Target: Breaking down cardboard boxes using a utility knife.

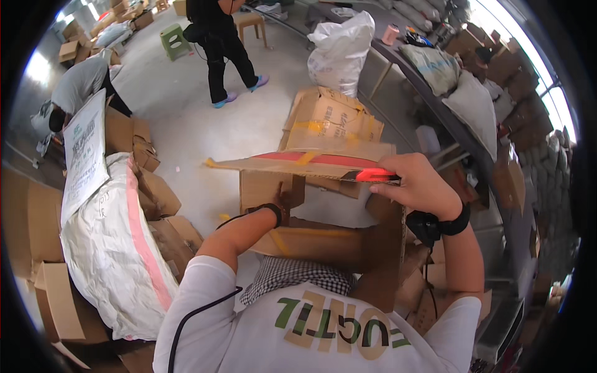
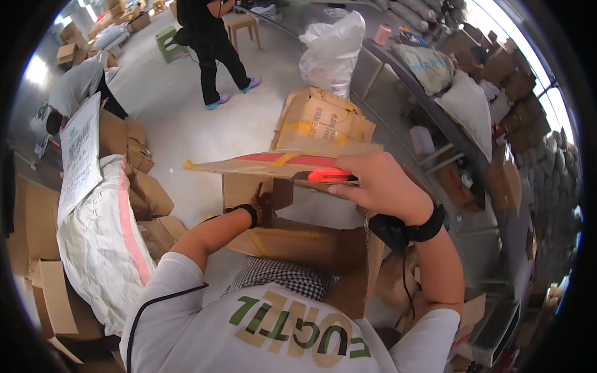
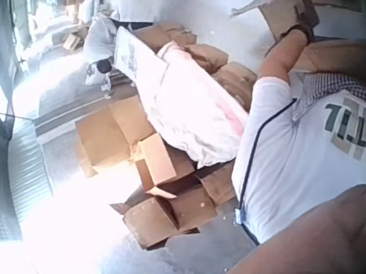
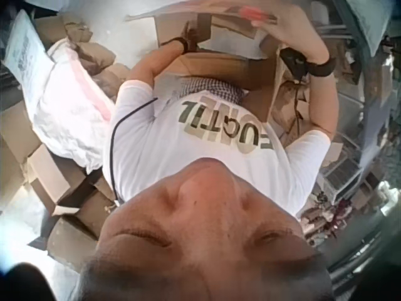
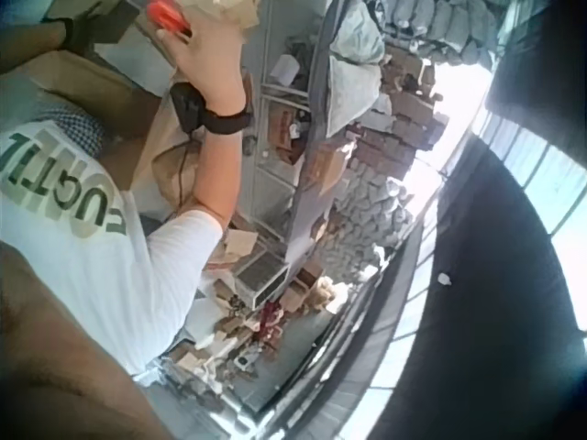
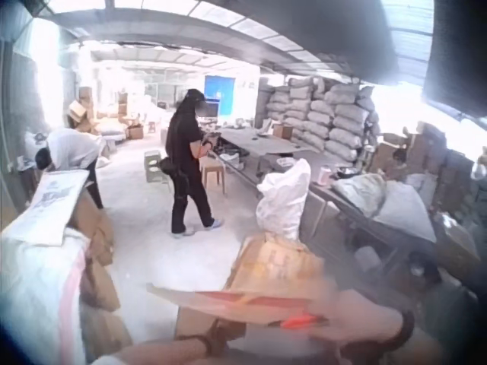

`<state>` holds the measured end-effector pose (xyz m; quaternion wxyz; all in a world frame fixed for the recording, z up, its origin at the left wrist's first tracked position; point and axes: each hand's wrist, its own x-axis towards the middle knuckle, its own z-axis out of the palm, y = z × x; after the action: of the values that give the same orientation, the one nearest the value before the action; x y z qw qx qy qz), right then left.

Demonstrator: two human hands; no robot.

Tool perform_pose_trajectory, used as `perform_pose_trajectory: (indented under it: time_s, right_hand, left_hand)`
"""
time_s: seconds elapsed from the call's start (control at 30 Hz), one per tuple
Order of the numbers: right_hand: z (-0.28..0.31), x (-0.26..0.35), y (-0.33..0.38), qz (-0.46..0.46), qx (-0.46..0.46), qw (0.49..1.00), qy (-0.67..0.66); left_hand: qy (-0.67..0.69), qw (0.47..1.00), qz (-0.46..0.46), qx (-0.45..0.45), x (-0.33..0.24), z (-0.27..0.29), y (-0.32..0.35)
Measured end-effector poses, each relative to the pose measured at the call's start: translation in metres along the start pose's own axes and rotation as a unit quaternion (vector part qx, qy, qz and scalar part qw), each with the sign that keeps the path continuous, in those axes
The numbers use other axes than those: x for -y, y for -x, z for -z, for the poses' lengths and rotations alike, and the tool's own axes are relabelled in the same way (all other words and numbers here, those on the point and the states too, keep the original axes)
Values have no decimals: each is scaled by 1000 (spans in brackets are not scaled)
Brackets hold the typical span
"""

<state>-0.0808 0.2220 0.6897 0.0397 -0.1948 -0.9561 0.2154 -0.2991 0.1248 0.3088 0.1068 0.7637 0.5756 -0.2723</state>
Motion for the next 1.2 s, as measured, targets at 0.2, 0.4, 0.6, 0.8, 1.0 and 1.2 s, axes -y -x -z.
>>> perform_pose_trajectory:
  time_s: [0.2,0.4,0.6,0.8,1.0,1.2]
  right_hand:
    - [-23,10,5,93,4,995,18]
    - [-33,-43,9,21,-34,969,245]
    - [-109,-130,33,-64,126,956,255]
    - [-221,-90,91,-37,160,984,66]
    - [-227,-97,77,-94,-51,993,-40]
    - [-174,-143,90,-175,-262,949,24]
  left_hand:
    - [36,962,-91,-256,-13,3,-5]
    - [-82,964,-151,-205,25,-12,42]
    - [20,931,-49,-361,92,23,138]
    - [39,875,126,-465,92,34,171]
    - [74,812,209,-540,91,88,138]
    - [39,763,114,-635,104,210,58]
